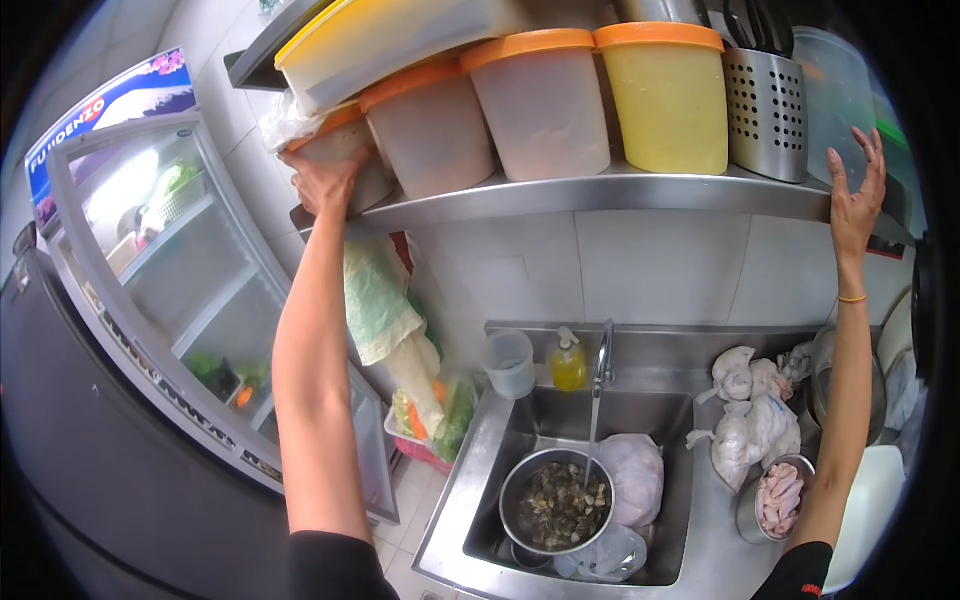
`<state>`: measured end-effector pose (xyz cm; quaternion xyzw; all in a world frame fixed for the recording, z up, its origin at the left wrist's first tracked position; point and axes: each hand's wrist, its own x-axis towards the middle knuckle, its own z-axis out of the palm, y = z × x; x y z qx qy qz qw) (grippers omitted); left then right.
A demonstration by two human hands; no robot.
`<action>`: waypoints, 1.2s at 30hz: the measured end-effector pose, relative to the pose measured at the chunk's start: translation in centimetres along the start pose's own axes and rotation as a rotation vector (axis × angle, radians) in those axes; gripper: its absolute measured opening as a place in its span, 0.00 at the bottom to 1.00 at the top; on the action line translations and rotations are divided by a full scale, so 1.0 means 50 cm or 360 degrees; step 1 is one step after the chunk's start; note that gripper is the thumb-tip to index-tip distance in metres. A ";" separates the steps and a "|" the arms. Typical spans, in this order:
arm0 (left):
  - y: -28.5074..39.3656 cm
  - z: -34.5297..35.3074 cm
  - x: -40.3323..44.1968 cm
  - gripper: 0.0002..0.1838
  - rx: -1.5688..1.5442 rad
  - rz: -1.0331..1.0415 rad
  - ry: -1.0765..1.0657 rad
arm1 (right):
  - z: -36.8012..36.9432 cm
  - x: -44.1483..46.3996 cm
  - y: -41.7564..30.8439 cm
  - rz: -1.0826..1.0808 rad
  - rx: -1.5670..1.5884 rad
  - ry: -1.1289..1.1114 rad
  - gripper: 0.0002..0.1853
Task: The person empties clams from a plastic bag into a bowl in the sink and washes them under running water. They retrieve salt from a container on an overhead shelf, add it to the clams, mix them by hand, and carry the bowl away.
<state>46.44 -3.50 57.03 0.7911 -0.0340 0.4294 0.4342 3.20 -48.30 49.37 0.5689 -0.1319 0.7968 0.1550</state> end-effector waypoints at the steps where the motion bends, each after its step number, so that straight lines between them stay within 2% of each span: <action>1: 0.000 -0.007 -0.002 0.73 -0.0016 -0.0013 -0.0014 | -0.002 0.001 -0.001 -0.0005 -0.0004 -0.0006 0.24; 5: -0.018 -0.042 0.006 0.72 -0.0121 0.0026 0.0009 | -0.005 0.005 0.012 -0.0022 -0.0025 -0.0085 0.26; 10: -0.032 -0.090 0.048 0.71 -0.0286 0.0245 0.0011 | -0.016 0.007 0.040 0.0036 -0.0273 -0.0275 0.28; 13: -0.045 -0.128 0.068 0.69 -0.0383 0.0365 -0.0068 | -0.025 0.009 -0.073 0.0055 -0.0751 -0.0140 0.27; 16: -0.077 -0.151 0.087 0.67 -0.0587 0.0402 -0.0135 | -0.025 0.012 -0.326 -0.0064 -0.0260 -0.0041 0.23; 18: -0.097 -0.169 0.097 0.67 -0.0704 0.0388 -0.0182 | -0.007 -0.005 -0.485 -0.0109 0.0295 -0.0208 0.19; 22: -0.127 -0.233 0.090 0.66 -0.0981 0.0389 -0.0299 | 0.055 -0.039 -0.754 -0.0164 0.1129 -0.0812 0.14; 26: -0.188 -0.287 0.112 0.64 -0.1091 0.0499 -0.0281 | 0.204 -0.055 -0.922 -0.0295 0.1351 -0.0926 0.11; 28: -0.223 -0.315 0.124 0.63 -0.1131 0.0471 -0.0259 | 0.294 -0.047 -0.990 -0.0107 0.1437 -0.1227 0.15; 30: -0.252 -0.349 0.131 0.62 -0.1196 0.0456 -0.0276 | 0.430 -0.055 -1.036 -0.0206 0.1395 -0.1036 0.21; 32: -0.284 -0.380 0.136 0.60 -0.1202 0.0446 -0.0273 | 0.553 -0.020 -1.068 0.0133 0.1187 -0.1383 0.28; 34: -0.316 -0.406 0.138 0.59 -0.1154 0.0434 -0.0239 | 0.625 0.001 -1.091 0.0671 0.1059 -0.1431 0.34; 36: -0.344 -0.430 0.134 0.59 -0.1127 0.0395 -0.0201 | 0.672 0.012 -1.105 0.0804 0.0700 -0.1519 0.36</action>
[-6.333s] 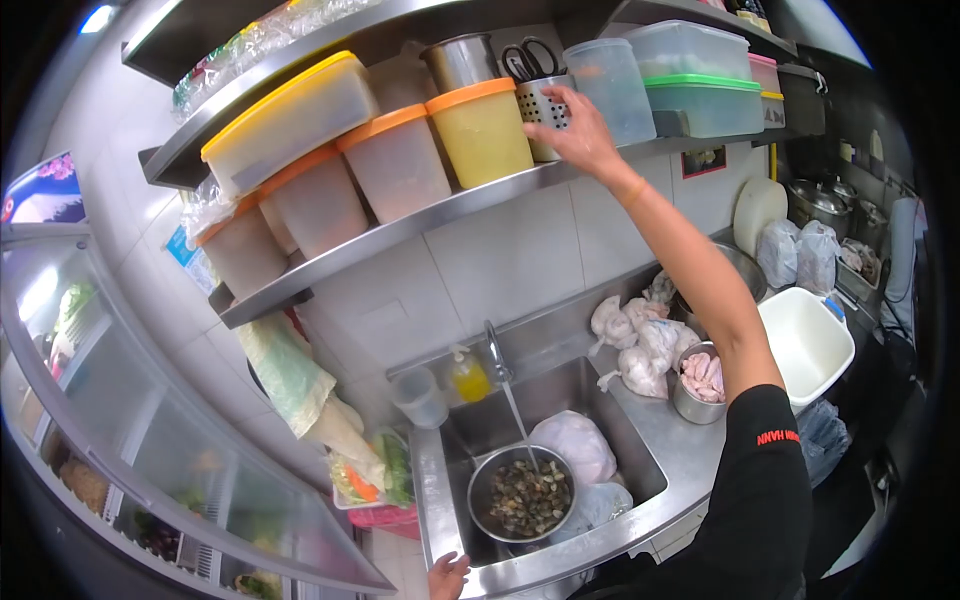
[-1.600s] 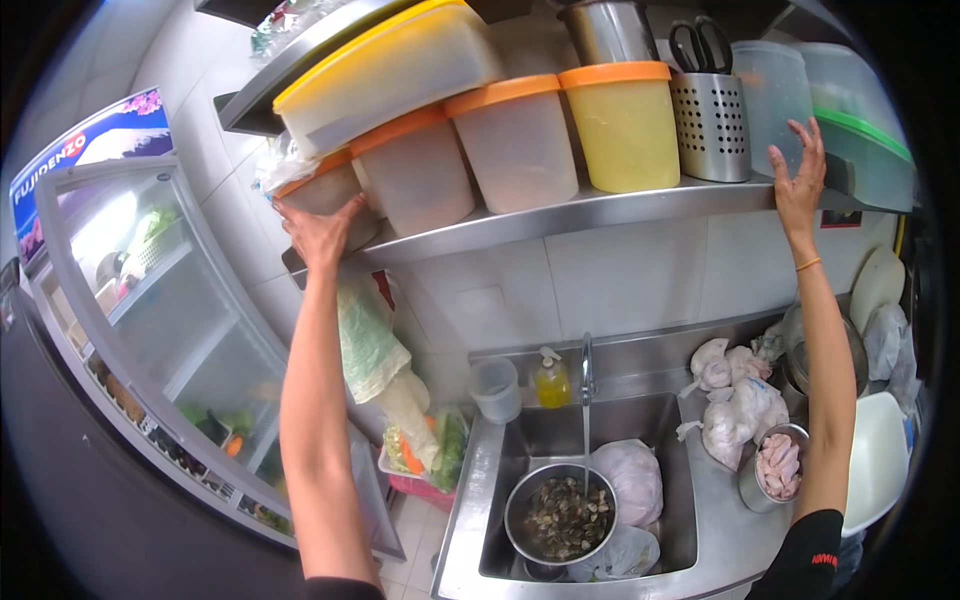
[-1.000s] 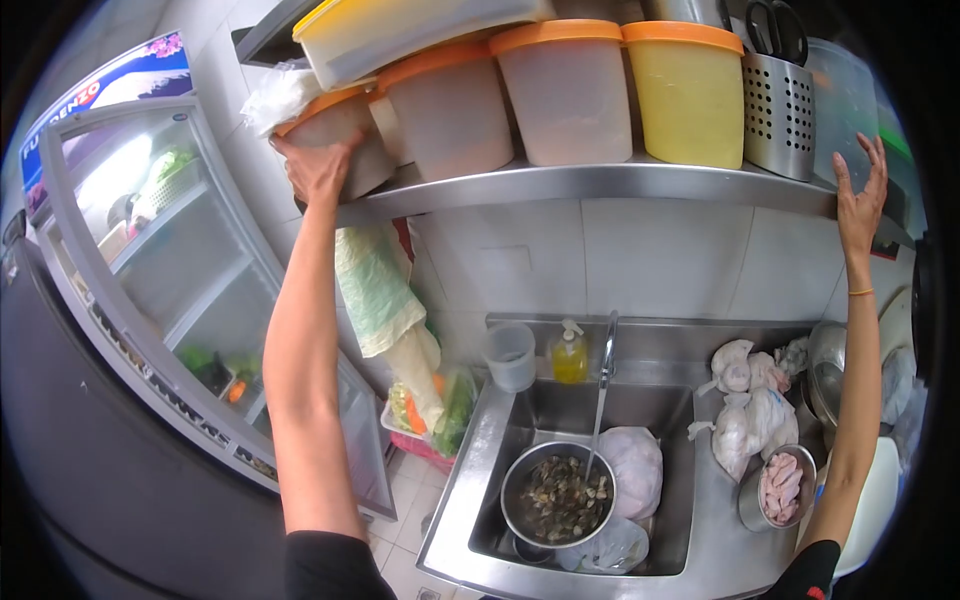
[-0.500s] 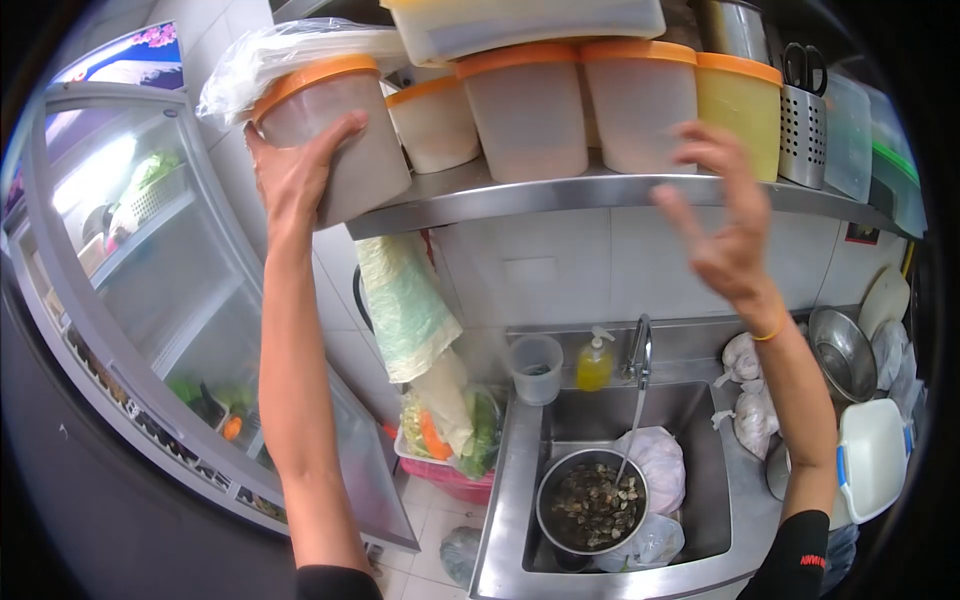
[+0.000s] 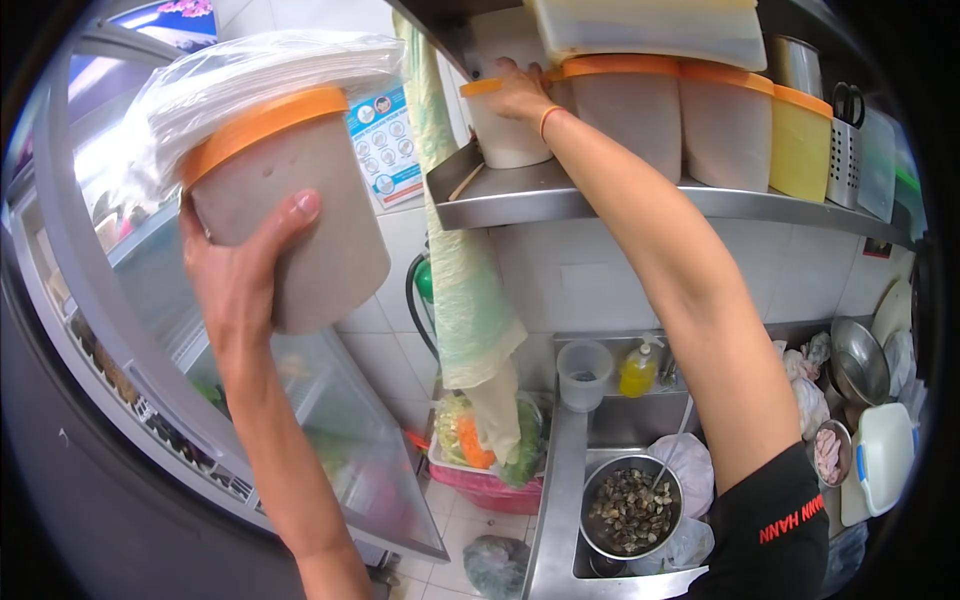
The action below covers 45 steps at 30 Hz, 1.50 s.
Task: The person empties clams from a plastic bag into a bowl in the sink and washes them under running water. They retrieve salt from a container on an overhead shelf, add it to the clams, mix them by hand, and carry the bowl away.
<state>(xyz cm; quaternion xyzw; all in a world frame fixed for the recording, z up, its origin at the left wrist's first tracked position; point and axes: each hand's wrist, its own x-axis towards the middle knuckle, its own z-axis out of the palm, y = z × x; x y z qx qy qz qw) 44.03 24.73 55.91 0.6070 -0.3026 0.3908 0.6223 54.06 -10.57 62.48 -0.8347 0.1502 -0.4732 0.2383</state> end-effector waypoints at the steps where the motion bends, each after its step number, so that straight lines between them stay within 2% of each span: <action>1: -0.002 -0.015 -0.009 0.59 0.0016 -0.0016 0.0018 | 0.014 0.012 0.003 0.0139 -0.0126 0.0022 0.38; 4: -0.001 -0.045 -0.043 0.52 0.0031 0.0039 0.0016 | 0.058 0.033 0.050 -0.0010 0.0094 0.0195 0.43; 7: -0.010 -0.064 -0.064 0.53 0.0009 0.0107 -0.0026 | 0.061 0.014 0.028 -0.0099 -0.0064 0.0427 0.44; 10: -0.013 -0.071 -0.083 0.53 -0.0102 0.0046 -0.0036 | 0.037 0.003 0.009 -0.0289 -0.0231 0.0307 0.43; 13: -0.011 -0.071 -0.098 0.54 -0.0143 0.0045 0.0033 | 0.001 -0.045 -0.037 -0.0319 -0.0173 0.0486 0.39; 17: 0.007 -0.080 -0.104 0.55 -0.0110 0.0001 0.0062 | -0.053 -0.092 -0.068 -0.0648 -0.0121 0.0769 0.38; 20: 0.011 -0.081 -0.104 0.55 -0.0006 0.0029 0.0098 | -0.107 -0.174 -0.128 -0.0548 -0.0170 0.0654 0.34; 23: 0.006 -0.082 -0.103 0.55 0.0103 0.0054 0.0142 | -0.174 -0.249 -0.181 -0.0519 -0.0138 0.0555 0.40; 26: 0.024 -0.074 -0.103 0.55 0.0111 0.0056 0.0142 | -0.225 -0.316 -0.197 -0.0538 -0.0064 0.0604 0.34; 29: 0.042 -0.067 -0.102 0.55 0.0147 0.0136 0.0120 | -0.317 -0.389 -0.209 -0.0416 0.0167 0.0510 0.32; 33: 0.053 -0.012 -0.089 0.54 -0.0025 0.0176 0.0051 | -0.425 -0.414 -0.114 -0.0658 0.0595 0.0485 0.30; 35: 0.056 0.030 -0.075 0.55 -0.0041 0.0150 0.0045 | -0.500 -0.444 -0.044 -0.0556 0.0263 0.0526 0.29; 36: 0.052 0.057 -0.066 0.55 -0.0052 0.0204 0.0053 | -0.524 -0.482 -0.037 -0.0611 0.0363 0.0446 0.23; 37: 0.045 0.089 -0.056 0.56 -0.0065 0.0262 0.0062 | -0.560 -0.507 -0.008 -0.0516 0.0260 0.0370 0.23; 38: 0.041 0.120 -0.048 0.56 -0.0080 0.0319 0.0070 | -0.582 -0.533 0.018 -0.0601 0.0243 0.0438 0.24; 39: 0.042 0.150 -0.044 0.60 -0.0002 0.0216 0.0066 | -0.599 -0.561 0.042 -0.0687 0.0225 0.0506 0.26; 45: 0.083 0.316 -0.053 0.68 0.0404 -0.0078 0.0159 | -0.718 -0.728 0.157 -0.0407 0.0145 0.0416 0.35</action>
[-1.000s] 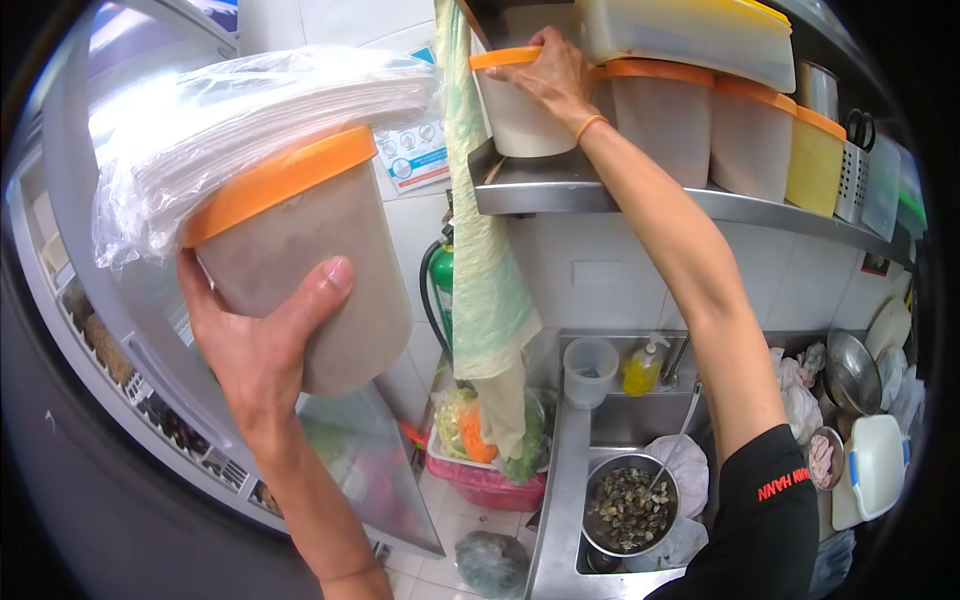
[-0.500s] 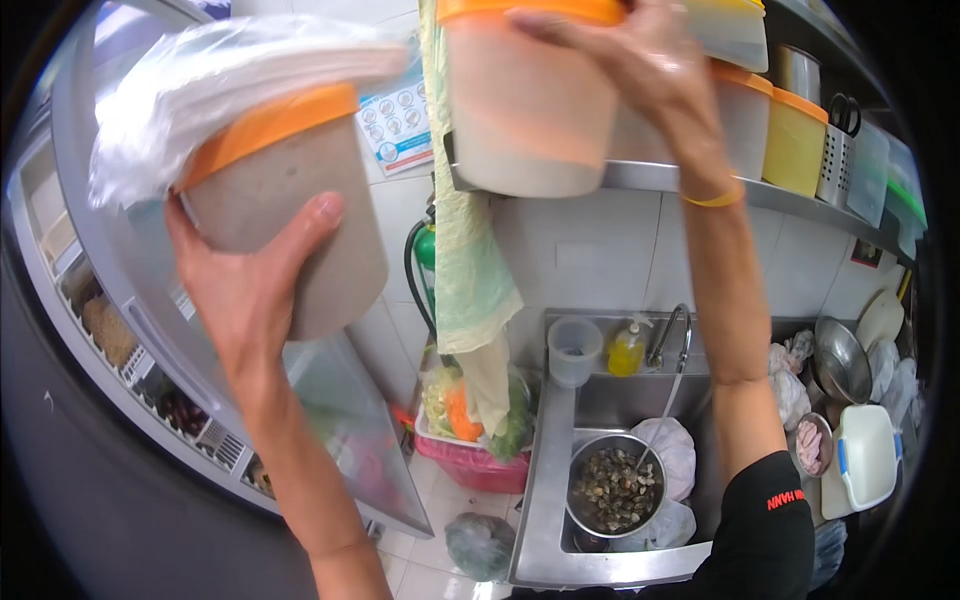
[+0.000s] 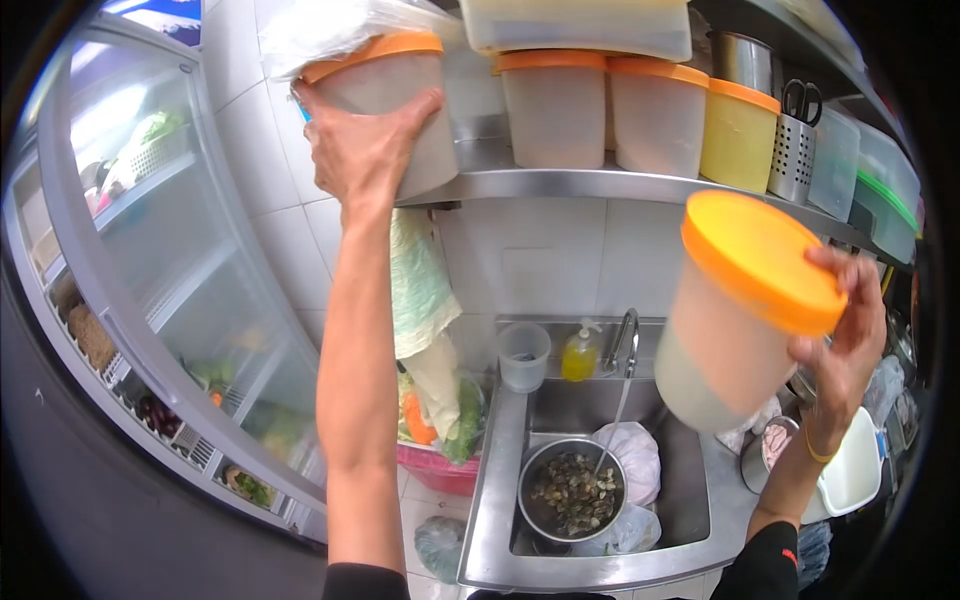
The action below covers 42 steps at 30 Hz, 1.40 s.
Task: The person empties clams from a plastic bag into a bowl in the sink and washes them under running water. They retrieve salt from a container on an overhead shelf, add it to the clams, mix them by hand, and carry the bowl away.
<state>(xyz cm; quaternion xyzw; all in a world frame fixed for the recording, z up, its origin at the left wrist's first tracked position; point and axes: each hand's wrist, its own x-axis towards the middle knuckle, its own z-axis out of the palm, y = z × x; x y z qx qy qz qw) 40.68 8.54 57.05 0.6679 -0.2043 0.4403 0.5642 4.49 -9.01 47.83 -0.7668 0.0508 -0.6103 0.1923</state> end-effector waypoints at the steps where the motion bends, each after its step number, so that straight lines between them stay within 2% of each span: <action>1: 0.001 0.025 -0.005 0.69 0.0076 -0.0028 0.0020 | -0.026 -0.022 0.008 0.0061 -0.0007 0.0004 0.36; 5: 0.004 0.115 -0.018 0.73 0.0323 -0.0100 0.0025 | -0.106 -0.086 0.042 0.0246 0.0045 0.0030 0.39; 6: 0.018 0.122 -0.021 0.75 0.0248 -0.0152 -0.0090 | -0.122 -0.098 0.052 0.0282 0.0071 0.0041 0.39; 9: 0.001 0.193 -0.010 0.73 0.0468 -0.0130 -0.0128 | -0.168 -0.123 0.088 0.0335 0.0140 0.0033 0.40; 15: -0.133 0.317 0.059 0.69 0.0328 -0.0095 -0.0597 | -0.226 -0.162 0.152 0.0404 0.0204 0.0039 0.40; 17: -0.155 0.339 0.089 0.69 0.0331 0.0064 -0.0712 | -0.232 -0.174 0.162 0.0452 0.0145 0.0055 0.39; 18: -0.155 0.336 0.101 0.71 0.0297 -0.0025 -0.0887 | -0.233 -0.183 0.163 0.0493 0.0108 0.0055 0.39; 19: -0.188 0.356 0.123 0.73 0.0372 0.0068 -0.0950 | -0.233 -0.190 0.168 0.0458 0.0041 0.0037 0.39; 20: -0.247 0.384 0.156 0.75 0.0370 0.0417 -0.0953 | -0.232 -0.196 0.178 0.0440 -0.0035 0.0008 0.39; 21: -0.254 0.390 0.170 0.76 0.0491 0.0409 -0.1004 | -0.233 -0.202 0.183 0.0435 -0.0120 -0.0035 0.38; 23: -0.328 0.376 0.251 0.34 0.0726 0.0570 -0.1042 | -0.222 -0.211 0.188 0.0430 -0.0215 -0.0045 0.36; 26: -0.104 0.217 0.042 0.29 0.0297 0.0303 -0.0505 | -0.191 -0.226 0.212 0.0370 -0.0095 0.0024 0.35; 27: -0.035 0.148 -0.092 0.24 -0.0067 0.0418 -0.0350 | -0.179 -0.228 0.216 0.0349 -0.0064 0.0026 0.34; 28: -0.012 0.109 -0.199 0.19 -0.0405 0.0345 -0.0312 | -0.166 -0.233 0.215 0.0329 -0.0029 0.0020 0.34; 29: 0.013 0.065 -0.311 0.15 -0.0398 0.0212 -0.0391 | -0.146 -0.237 0.213 0.0383 0.0049 -0.0001 0.35; 31: -0.081 0.036 -0.506 0.14 -0.0956 0.0022 -0.1091 | -0.099 -0.240 0.207 0.0457 0.0210 -0.0027 0.36; 32: -0.059 0.017 -0.598 0.22 -0.0947 -0.0474 -0.1607 | -0.072 -0.241 0.206 0.0422 0.0264 -0.0076 0.36; 33: -0.115 0.025 -0.684 0.33 -0.1378 -0.0953 -0.2092 | -0.044 -0.240 0.204 0.0382 0.0322 -0.0121 0.36; 34: -0.152 0.020 -0.768 0.42 -0.1821 -0.1753 -0.2293 | -0.015 -0.242 0.200 0.0340 0.0381 -0.0170 0.36; 35: -0.162 0.020 -0.830 0.52 -0.2329 -0.2282 -0.2298 | 0.020 -0.245 0.196 0.0329 0.0457 -0.0233 0.36; 37: -0.130 -0.002 -0.871 0.65 -0.2812 -0.2650 -0.2043 | 0.090 -0.261 0.191 0.0293 0.0619 -0.0355 0.37; 39: -0.151 -0.023 -0.900 0.64 -0.3121 -0.2855 -0.1595 | 0.150 -0.289 0.191 0.0403 0.0730 -0.0598 0.38; 42: -0.195 -0.062 -0.884 0.62 -0.3525 -0.2768 -0.1228 | 0.211 -0.308 0.195 0.0393 0.0808 -0.0902 0.40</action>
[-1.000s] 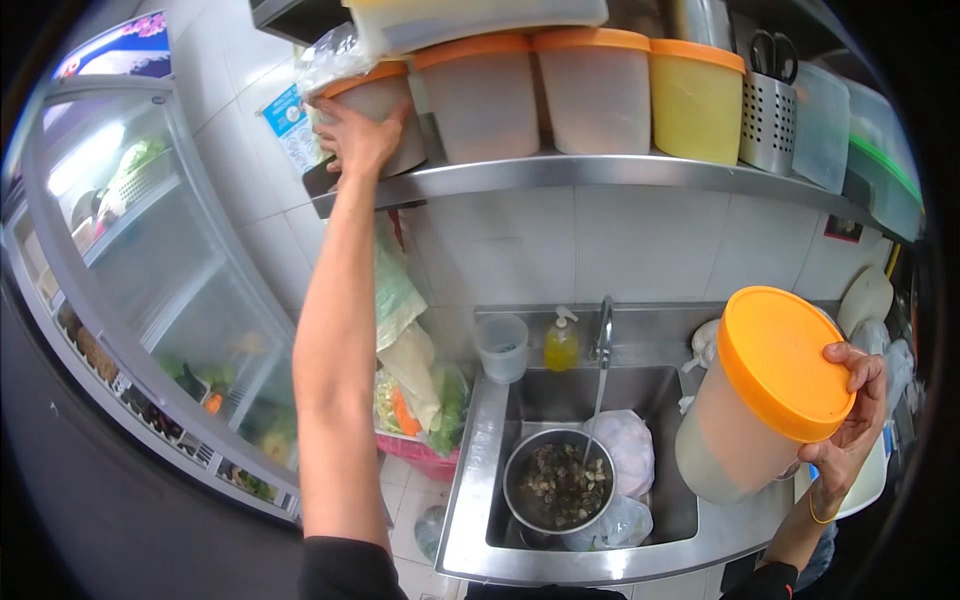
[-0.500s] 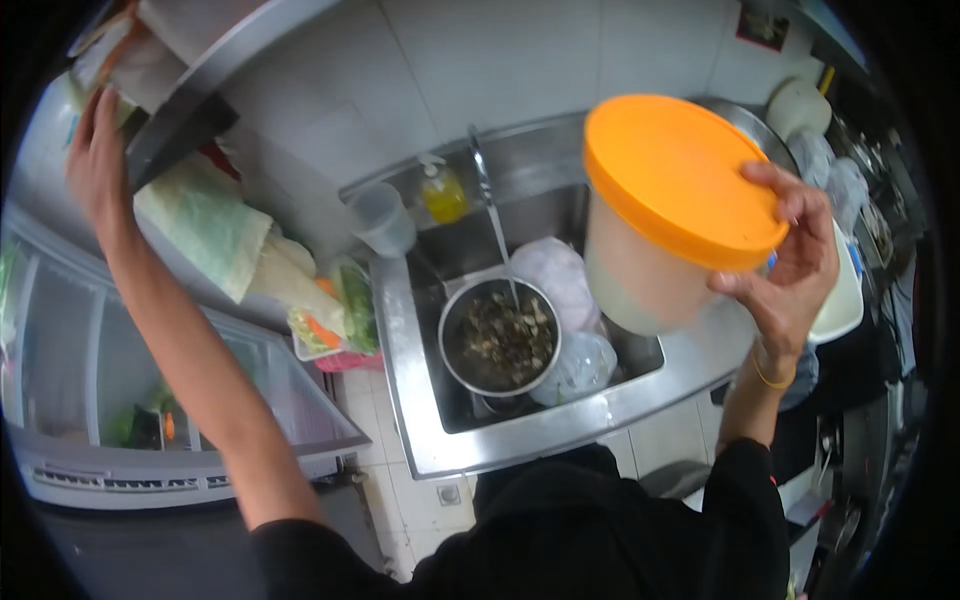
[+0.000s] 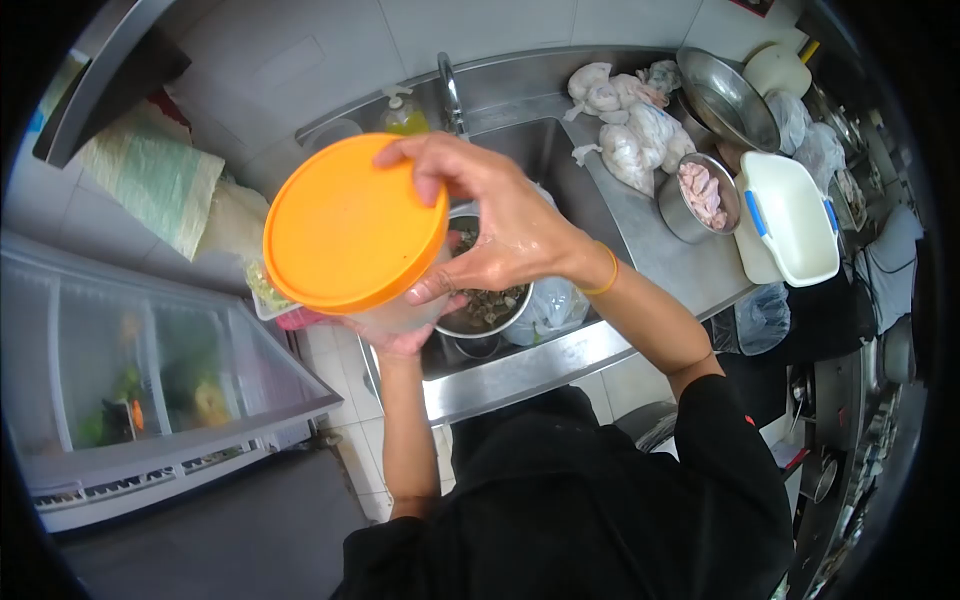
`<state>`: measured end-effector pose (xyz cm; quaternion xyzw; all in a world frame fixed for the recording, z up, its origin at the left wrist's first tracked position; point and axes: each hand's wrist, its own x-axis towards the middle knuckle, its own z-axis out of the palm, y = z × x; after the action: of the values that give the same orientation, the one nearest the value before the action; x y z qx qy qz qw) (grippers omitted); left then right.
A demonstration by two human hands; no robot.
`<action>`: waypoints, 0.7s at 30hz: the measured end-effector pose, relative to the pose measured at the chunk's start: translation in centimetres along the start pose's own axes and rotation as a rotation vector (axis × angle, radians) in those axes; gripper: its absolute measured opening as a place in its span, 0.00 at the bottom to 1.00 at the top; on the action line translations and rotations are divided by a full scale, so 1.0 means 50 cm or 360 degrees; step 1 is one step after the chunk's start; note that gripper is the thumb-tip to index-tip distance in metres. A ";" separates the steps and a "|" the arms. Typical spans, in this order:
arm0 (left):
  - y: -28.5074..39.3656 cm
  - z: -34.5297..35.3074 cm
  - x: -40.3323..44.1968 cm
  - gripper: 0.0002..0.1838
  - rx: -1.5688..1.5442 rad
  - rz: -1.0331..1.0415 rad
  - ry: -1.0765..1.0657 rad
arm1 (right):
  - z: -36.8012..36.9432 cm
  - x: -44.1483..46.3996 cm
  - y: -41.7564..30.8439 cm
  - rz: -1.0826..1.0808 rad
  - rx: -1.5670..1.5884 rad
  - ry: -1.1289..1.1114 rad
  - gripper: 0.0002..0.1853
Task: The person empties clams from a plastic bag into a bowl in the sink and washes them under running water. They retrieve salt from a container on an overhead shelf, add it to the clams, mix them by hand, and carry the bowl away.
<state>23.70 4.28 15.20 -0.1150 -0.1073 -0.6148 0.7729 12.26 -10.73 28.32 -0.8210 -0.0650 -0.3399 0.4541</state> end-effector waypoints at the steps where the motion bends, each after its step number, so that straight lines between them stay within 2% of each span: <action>1: 0.021 -0.016 -0.024 0.62 0.0166 0.0104 0.0132 | 0.009 0.002 0.005 -0.0004 0.0000 -0.0090 0.41; 2: 0.050 -0.044 -0.050 0.62 0.0337 0.0204 0.0261 | 0.012 0.002 0.004 0.0277 0.0015 -0.0283 0.52; 5: 0.063 -0.043 -0.106 0.58 0.0839 0.0553 0.0533 | 0.075 0.021 0.003 0.0810 -0.0101 -0.0382 0.65; 6: 0.070 -0.061 -0.122 0.56 0.0931 0.0666 0.0589 | 0.090 0.023 0.000 0.0930 -0.0251 -0.0637 0.73; 7: 0.077 -0.079 -0.137 0.54 0.1022 0.0777 0.0644 | 0.118 0.017 -0.006 0.1095 -0.0617 -0.0770 0.76; 10: 0.082 -0.124 -0.195 0.49 0.0899 0.0746 0.0719 | 0.169 -0.020 0.027 0.1104 -0.0537 -0.0633 0.72; 12: 0.070 -0.125 -0.213 0.50 0.0956 0.0734 0.0726 | 0.183 -0.035 0.037 0.1067 -0.0454 -0.0581 0.69; 15: 0.049 -0.112 -0.225 0.46 0.0833 0.0728 0.0728 | 0.177 -0.064 0.007 0.0339 -0.0609 -0.0723 0.64; 18: -0.015 -0.090 -0.224 0.45 0.0702 0.0822 0.0871 | 0.163 -0.045 -0.035 -0.0108 -0.0626 -0.1097 0.63; 21: -0.055 -0.095 -0.225 0.43 0.0617 0.0585 0.0901 | 0.141 -0.066 -0.053 -0.0495 -0.0634 -0.1430 0.61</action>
<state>18.63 12.61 7.38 0.1902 0.0184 -0.4417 0.8766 12.18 -2.94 25.66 -0.9372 -0.3091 -0.0229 0.1601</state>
